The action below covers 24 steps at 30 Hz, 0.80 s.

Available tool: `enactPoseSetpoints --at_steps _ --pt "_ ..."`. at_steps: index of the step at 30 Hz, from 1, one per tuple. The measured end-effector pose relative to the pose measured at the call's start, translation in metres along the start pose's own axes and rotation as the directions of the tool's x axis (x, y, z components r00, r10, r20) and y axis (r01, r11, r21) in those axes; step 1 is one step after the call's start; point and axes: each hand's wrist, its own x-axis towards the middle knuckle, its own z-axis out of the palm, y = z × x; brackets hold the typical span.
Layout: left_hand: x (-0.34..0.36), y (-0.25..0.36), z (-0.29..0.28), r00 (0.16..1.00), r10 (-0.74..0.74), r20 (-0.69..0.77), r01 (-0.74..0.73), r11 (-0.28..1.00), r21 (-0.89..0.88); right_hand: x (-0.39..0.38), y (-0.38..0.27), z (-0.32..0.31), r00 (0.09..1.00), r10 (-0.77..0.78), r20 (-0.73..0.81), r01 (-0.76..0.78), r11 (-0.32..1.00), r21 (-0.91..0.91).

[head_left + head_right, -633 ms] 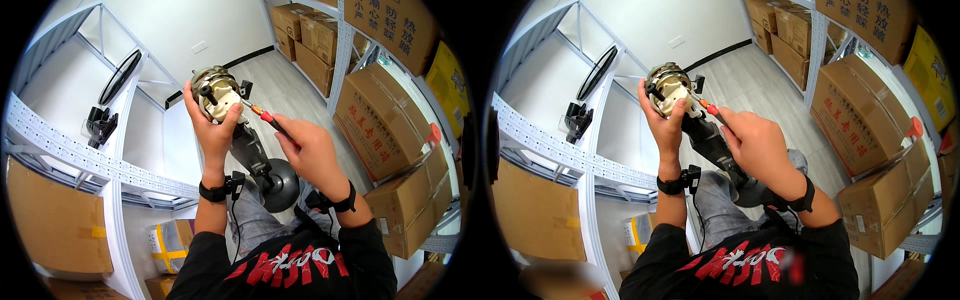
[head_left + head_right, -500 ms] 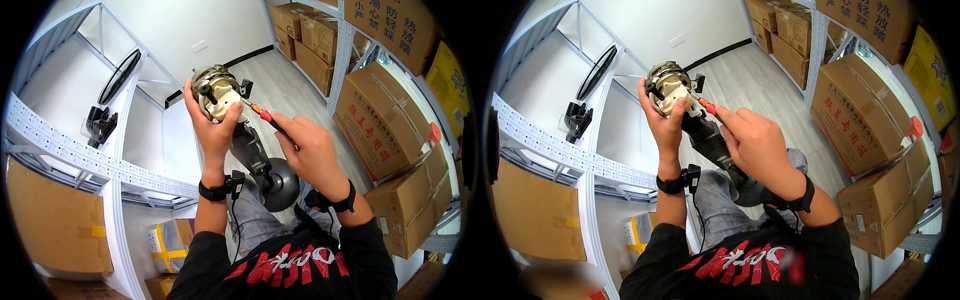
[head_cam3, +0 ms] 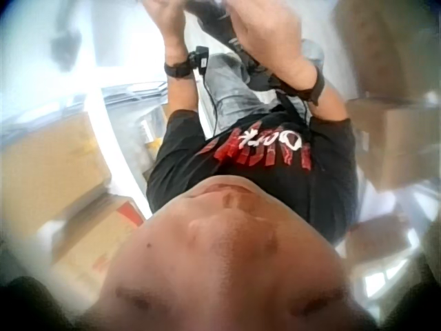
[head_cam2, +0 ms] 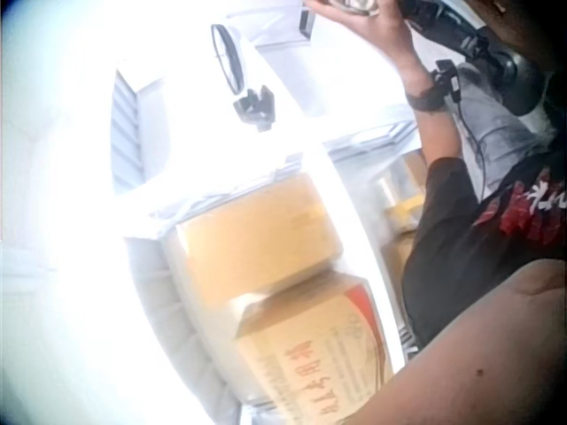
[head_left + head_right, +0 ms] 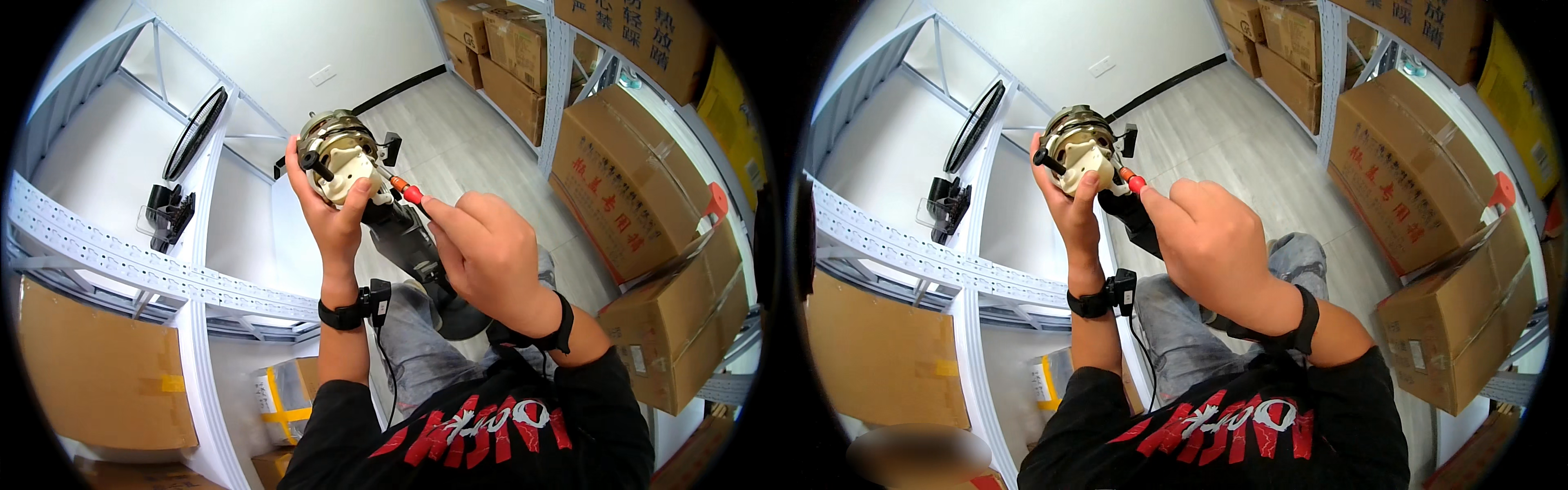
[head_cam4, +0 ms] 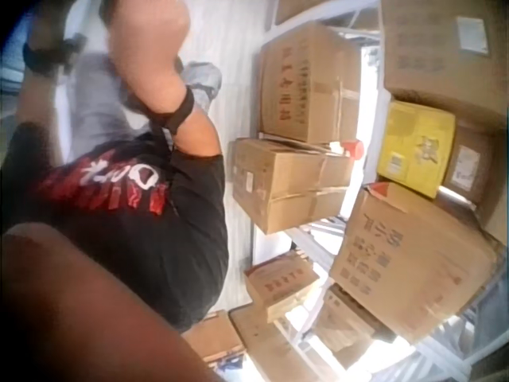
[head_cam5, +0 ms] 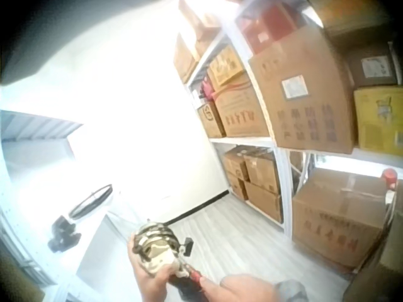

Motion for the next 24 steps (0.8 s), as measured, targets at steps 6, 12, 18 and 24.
enactPoseSetpoints --at_steps 6,12,18,24 --pt "0.001 -0.004 -0.006 1.000 0.000 0.002 0.000 1.000 -0.008 -0.004 -0.015 -0.010 0.934 0.255 0.249 -0.274 0.961 0.044" --pt "0.001 -0.001 -0.005 1.000 -0.020 0.022 0.021 0.999 -0.038 -0.004 0.006 0.002 0.998 -0.049 0.025 0.048 0.998 0.036" --pt "0.001 -0.006 -0.009 1.000 -0.018 0.020 0.019 0.998 -0.066 -0.005 -0.012 -0.011 0.952 0.202 0.230 -0.227 0.970 0.084" --pt "0.001 -0.003 -0.008 0.999 -0.012 0.038 0.015 0.998 -0.068 -0.005 0.005 0.000 0.999 -0.037 -0.001 0.037 0.999 0.026"
